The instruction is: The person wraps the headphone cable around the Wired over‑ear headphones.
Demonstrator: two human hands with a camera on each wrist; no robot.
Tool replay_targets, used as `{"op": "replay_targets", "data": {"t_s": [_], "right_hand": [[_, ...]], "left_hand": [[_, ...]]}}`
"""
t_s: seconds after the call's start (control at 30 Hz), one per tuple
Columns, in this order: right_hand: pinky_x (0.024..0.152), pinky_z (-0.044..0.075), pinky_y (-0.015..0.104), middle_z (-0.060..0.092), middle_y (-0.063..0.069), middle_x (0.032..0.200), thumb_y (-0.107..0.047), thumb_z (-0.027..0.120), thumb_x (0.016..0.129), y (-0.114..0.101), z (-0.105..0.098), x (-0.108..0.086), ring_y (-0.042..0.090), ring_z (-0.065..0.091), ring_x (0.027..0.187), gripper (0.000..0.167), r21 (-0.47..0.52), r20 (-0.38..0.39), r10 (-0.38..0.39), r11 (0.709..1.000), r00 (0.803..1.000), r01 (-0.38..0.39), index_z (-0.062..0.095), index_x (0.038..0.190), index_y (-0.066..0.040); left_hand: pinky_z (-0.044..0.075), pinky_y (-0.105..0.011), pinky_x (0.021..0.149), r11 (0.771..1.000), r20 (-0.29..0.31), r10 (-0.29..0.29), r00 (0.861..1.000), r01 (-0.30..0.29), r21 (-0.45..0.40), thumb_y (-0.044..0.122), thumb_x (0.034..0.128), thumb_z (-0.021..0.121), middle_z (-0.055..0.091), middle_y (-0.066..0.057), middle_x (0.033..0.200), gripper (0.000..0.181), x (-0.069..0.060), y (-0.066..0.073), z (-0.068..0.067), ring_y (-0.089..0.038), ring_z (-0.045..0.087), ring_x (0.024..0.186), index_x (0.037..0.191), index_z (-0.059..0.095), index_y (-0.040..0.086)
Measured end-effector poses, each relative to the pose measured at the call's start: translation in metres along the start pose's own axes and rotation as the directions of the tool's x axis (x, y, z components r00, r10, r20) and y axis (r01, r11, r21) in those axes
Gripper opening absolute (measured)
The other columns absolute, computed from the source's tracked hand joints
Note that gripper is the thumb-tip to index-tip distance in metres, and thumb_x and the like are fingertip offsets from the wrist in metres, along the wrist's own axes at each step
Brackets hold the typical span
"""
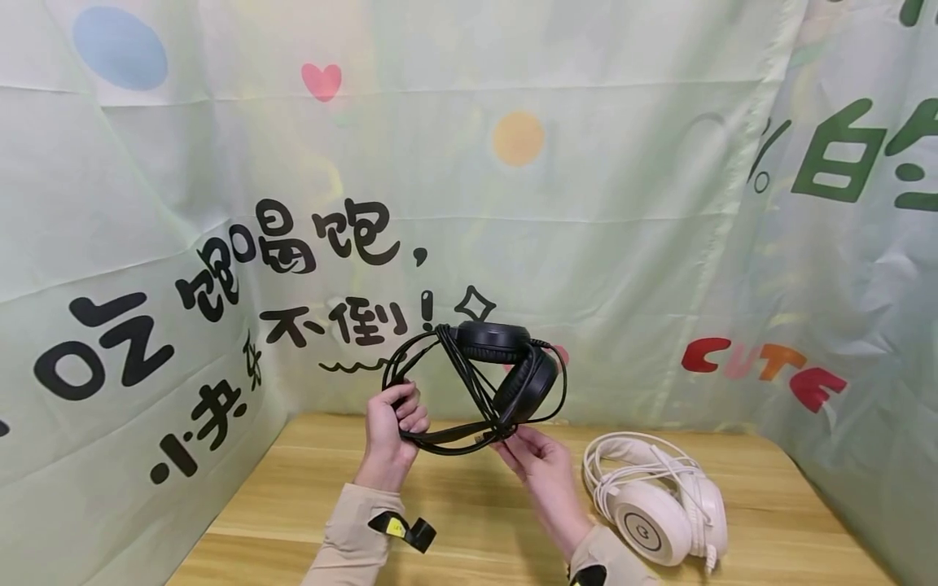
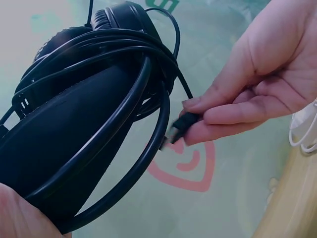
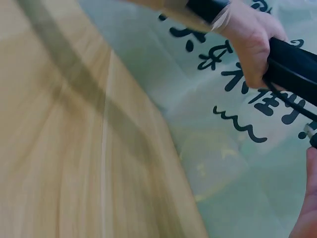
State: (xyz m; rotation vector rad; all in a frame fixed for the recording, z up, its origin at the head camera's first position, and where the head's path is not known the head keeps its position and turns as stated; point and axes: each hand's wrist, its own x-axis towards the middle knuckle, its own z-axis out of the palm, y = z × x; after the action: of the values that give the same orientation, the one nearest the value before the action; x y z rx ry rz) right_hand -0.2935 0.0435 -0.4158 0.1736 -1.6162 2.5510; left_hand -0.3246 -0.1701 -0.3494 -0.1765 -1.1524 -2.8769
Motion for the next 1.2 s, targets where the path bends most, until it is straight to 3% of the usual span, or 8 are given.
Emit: {"op": "replay_targets", "data": {"t_s": [0.23,0.4,0.53,0.63,0.77,0.87,1.03,1.2], "right_hand": [[0.089,0.062,0.021,0.078,-0.001,0.098,0.008,0.057,0.103,0.004,0.006,-0.001,0.009,0.077,0.092,0.026,0.106,0.037,0.089,0.99,0.995,-0.093,0.073,0.098,-0.011],[0.085,0.061,0.018,0.079,-0.004,0.094,0.004,0.057,0.105,0.007,-0.001,-0.001,0.005,0.075,0.09,0.027,0.073,0.176,0.108,0.99,0.978,-0.122,0.074,0.099,-0.017],[0.089,0.06,0.018,0.079,-0.007,0.099,0.002,0.054,0.107,0.008,-0.008,0.0,0.003,0.073,0.095,0.031,0.067,0.369,0.082,0.991,0.926,-0.115,0.075,0.102,-0.02],[0.095,0.059,0.02,0.078,-0.009,0.107,0.003,0.051,0.108,0.009,-0.011,0.001,0.004,0.072,0.103,0.034,0.098,0.504,0.061,0.987,0.861,-0.128,0.076,0.106,-0.021],[0.1,0.057,0.024,0.077,-0.009,0.115,0.007,0.048,0.106,0.008,-0.015,0.003,0.006,0.07,0.111,0.04,0.115,0.611,0.049,0.982,0.79,-0.149,0.077,0.111,-0.02],[0.102,0.057,0.025,0.077,-0.01,0.12,0.008,0.046,0.106,0.007,-0.018,0.004,0.006,0.068,0.114,0.043,0.104,0.641,0.059,0.981,0.766,-0.162,0.078,0.116,-0.019],[0.107,0.056,0.027,0.075,-0.01,0.131,0.01,0.045,0.105,0.003,-0.021,0.003,0.005,0.068,0.117,0.046,0.096,0.637,0.079,0.979,0.767,-0.18,0.075,0.123,-0.019],[0.108,0.056,0.028,0.076,-0.008,0.125,0.007,0.05,0.104,0.002,-0.027,0.001,0.007,0.07,0.118,0.038,0.04,0.575,0.136,0.98,0.807,-0.194,0.076,0.116,-0.018]], "left_hand": [[0.02,-0.017,0.045,1.0,-0.007,-0.014,1.0,0.014,-0.001,0.005,0.102,0.042,0.022,0.009,0.055,0.032,-0.001,0.0,-0.001,-0.003,0.025,0.042,0.074,0.042,0.02],[0.021,-0.017,0.043,1.0,-0.013,-0.006,1.0,0.007,0.008,0.004,0.1003,0.042,0.024,0.011,0.054,0.032,0.0,0.0,-0.002,-0.003,0.025,0.041,0.073,0.041,0.02],[0.022,-0.016,0.043,1.0,-0.023,-0.018,1.0,0.018,0.022,0.003,0.0986,0.042,0.025,0.011,0.054,0.032,0.0,0.0,-0.001,-0.003,0.025,0.041,0.071,0.041,0.02],[0.022,-0.016,0.043,0.999,-0.031,-0.026,0.999,0.027,0.026,0.003,0.098,0.043,0.025,0.012,0.054,0.032,-0.001,-0.001,0.0,-0.003,0.025,0.042,0.071,0.041,0.02],[0.02,-0.016,0.043,0.999,-0.032,-0.022,0.999,0.023,0.03,0.003,0.0979,0.043,0.025,0.012,0.054,0.032,-0.001,-0.001,0.001,-0.002,0.025,0.042,0.071,0.041,0.02],[0.02,-0.016,0.044,0.999,-0.025,-0.021,0.999,0.022,0.035,0.003,0.0979,0.042,0.024,0.012,0.054,0.034,-0.001,0.0,0.001,-0.003,0.024,0.043,0.069,0.04,0.02],[0.02,-0.016,0.044,0.999,-0.007,-0.021,1.0,0.022,0.045,0.003,0.0977,0.041,0.024,0.012,0.054,0.035,-0.001,0.0,0.0,-0.002,0.023,0.042,0.067,0.039,0.02],[0.02,-0.016,0.045,0.997,0.019,-0.018,1.0,0.016,0.071,0.003,0.0974,0.041,0.025,0.012,0.054,0.035,0.0,0.0,-0.003,-0.002,0.025,0.042,0.068,0.039,0.02]]}}
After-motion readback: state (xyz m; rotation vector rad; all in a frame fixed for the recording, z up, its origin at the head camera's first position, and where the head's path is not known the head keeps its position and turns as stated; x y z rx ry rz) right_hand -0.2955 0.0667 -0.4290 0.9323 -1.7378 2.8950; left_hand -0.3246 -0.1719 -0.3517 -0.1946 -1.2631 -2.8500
